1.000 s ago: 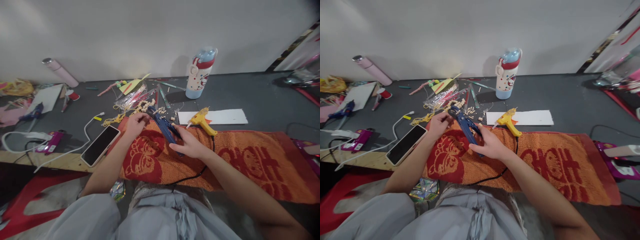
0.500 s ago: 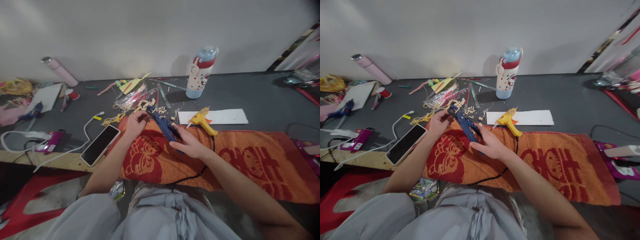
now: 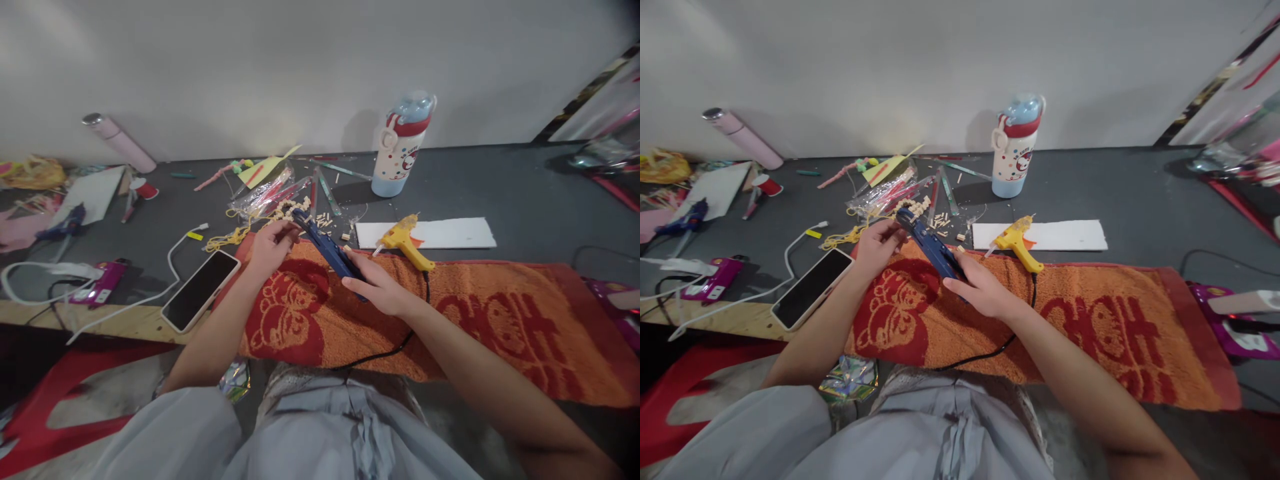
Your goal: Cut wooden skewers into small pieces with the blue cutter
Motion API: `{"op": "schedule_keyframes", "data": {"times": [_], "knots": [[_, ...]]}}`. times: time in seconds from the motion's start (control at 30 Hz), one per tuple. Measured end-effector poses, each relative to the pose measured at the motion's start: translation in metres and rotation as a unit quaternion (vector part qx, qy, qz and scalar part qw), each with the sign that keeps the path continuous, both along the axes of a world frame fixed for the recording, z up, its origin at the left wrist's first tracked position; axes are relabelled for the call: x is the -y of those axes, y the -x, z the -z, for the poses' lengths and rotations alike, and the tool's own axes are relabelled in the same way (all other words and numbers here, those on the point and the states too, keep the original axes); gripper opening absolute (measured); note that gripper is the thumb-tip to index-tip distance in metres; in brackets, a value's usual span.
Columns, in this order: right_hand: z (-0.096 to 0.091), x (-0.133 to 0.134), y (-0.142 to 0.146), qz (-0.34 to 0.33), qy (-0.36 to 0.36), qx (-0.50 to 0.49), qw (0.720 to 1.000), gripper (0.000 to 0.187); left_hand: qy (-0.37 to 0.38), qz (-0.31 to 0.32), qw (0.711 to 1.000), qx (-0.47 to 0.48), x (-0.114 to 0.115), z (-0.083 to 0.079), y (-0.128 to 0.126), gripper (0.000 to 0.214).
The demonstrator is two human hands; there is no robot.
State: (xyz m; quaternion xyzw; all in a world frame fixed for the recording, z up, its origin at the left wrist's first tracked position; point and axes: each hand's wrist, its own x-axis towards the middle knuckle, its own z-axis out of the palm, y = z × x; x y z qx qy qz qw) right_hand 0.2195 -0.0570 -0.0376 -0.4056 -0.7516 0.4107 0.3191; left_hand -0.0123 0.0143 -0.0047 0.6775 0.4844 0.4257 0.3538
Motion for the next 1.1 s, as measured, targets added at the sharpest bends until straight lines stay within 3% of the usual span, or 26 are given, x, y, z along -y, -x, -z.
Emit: {"op": "schedule_keyframes", "data": {"times": [0.37,0.77,1.1], "knots": [[-0.001,-0.0009,-0.0004,-0.003,-0.001,-0.002,1.0,0.063,-0.009,0.017,1.0,-0.014,-0.0006,0.0021,0.0004,0.016],[-0.0018,-0.0005,-0.0018,-0.004,0.004,-0.002,1.0,0.066,-0.012,0.045,0.999,-0.015,-0.0004,-0.0007,0.0014,0.03],[-0.0009,-0.0017,-0.0032,-0.004,0.0,0.006,1.0,0.062,-0.021,0.035,0.998,-0.056,-0.0017,0.0026,0.0071,0.025]]}}
